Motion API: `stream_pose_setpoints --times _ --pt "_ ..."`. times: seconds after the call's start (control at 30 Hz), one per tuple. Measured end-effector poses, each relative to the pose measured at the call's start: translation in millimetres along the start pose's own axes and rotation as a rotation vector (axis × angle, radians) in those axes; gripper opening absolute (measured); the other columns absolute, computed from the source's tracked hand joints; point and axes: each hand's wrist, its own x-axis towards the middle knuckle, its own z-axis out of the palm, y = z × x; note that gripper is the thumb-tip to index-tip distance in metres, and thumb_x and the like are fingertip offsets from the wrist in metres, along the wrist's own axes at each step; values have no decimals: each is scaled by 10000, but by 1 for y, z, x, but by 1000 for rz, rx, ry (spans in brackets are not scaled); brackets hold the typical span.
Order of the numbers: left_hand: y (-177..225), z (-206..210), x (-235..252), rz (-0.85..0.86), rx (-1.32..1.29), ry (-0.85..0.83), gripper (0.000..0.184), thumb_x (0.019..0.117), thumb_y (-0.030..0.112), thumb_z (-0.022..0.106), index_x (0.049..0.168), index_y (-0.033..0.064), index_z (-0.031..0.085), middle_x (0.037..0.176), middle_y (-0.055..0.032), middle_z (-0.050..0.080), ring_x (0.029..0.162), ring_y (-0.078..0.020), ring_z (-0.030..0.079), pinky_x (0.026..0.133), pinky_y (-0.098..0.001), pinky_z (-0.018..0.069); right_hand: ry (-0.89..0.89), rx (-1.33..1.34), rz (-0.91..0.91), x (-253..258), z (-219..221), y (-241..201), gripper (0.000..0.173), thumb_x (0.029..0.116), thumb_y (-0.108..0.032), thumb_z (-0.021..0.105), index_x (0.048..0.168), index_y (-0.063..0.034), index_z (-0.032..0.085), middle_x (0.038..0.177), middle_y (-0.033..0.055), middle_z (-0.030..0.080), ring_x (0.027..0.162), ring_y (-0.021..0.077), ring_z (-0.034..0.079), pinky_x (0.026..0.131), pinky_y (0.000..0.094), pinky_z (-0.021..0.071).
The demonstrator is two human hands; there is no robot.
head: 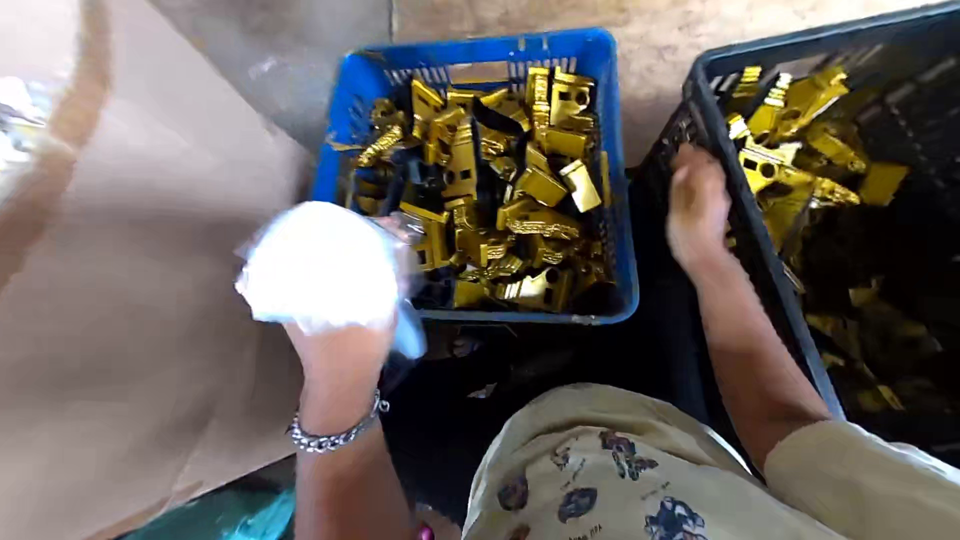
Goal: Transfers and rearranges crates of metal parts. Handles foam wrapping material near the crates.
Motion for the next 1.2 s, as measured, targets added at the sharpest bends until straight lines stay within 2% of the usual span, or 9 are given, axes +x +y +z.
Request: stream_pose_setpoints --times 0.1,0.27,0.5,0.67,0.83,0.9,0.97,1.07,1.2 --pt "-16 3 -10 -46 -175 28 373 988 230 662 1269 2 573 1018 18 681 838 -27 681 799 -247 605 -539 -253 93 -100 11 13 627 1028 -296 518 1562 3 383 1687 208 198 1558 474 77 1173 765 69" --pt "-45 -20 -34 -129 -240 111 309 931 107 659 1201 -11 564 921 68 685 746 -18 671 711 -225 600 -575 -92 -447 -162 -20 34 448 1063 -418 435 1352 -180 682 1508 76 557 1449 392 435 1129 768 231" --pt "-33 -80 -63 -111 -155 250 309 959 145 672 1229 65 545 1001 101 671 826 -9 677 768 -230 607 -584 -453 111 -72 -20 -27 318 1018 -169 554 1156 90 676 1291 347 602 1196 556 575 963 730 426" --pt "-32 -151 -120 -145 287 390 436 911 179 724 1279 5 570 1092 -58 654 890 -58 652 825 -287 570 -858 -301 -659 -88 -26 -143 427 1021 -383 566 970 5 736 865 232 718 794 469 711 660 674 533" --pt "-15 -189 -182 -370 322 648 480 868 252 754 1230 9 554 1027 24 658 843 -5 645 784 -218 574 -610 304 -1194 -131 128 -221 386 1046 -363 516 1199 -81 732 1367 110 660 1298 359 591 1072 649 414" --pt "-6 -198 -216 -447 319 678 438 885 229 739 1238 36 565 1025 38 669 837 -7 654 782 -221 583 -988 260 -1244 -166 170 -213 518 1050 -453 488 1407 -105 626 1589 107 453 1534 438 235 1155 791 97" --pt "-2 -208 -241 -536 334 673 414 927 244 727 1276 64 595 1047 8 683 843 -37 664 783 -261 590 -1382 324 -1212 -180 155 -205 439 1036 -417 539 1256 -88 729 1479 103 581 1534 425 247 1152 793 -2" --pt "-12 -205 -239 -577 260 701 393 913 199 714 1236 15 587 968 40 680 785 -6 658 733 -221 590 -1812 545 -918 -162 104 -193 342 1053 -245 549 1105 17 764 1176 160 738 1257 306 628 1157 514 386" --pt "-37 -174 -158 -382 -17 398 442 878 123 747 1209 -91 548 1013 72 685 892 21 654 841 -224 576 -1296 389 -494 -114 24 -136 271 1025 -184 584 1126 18 735 1113 208 708 1049 341 687 934 515 546"
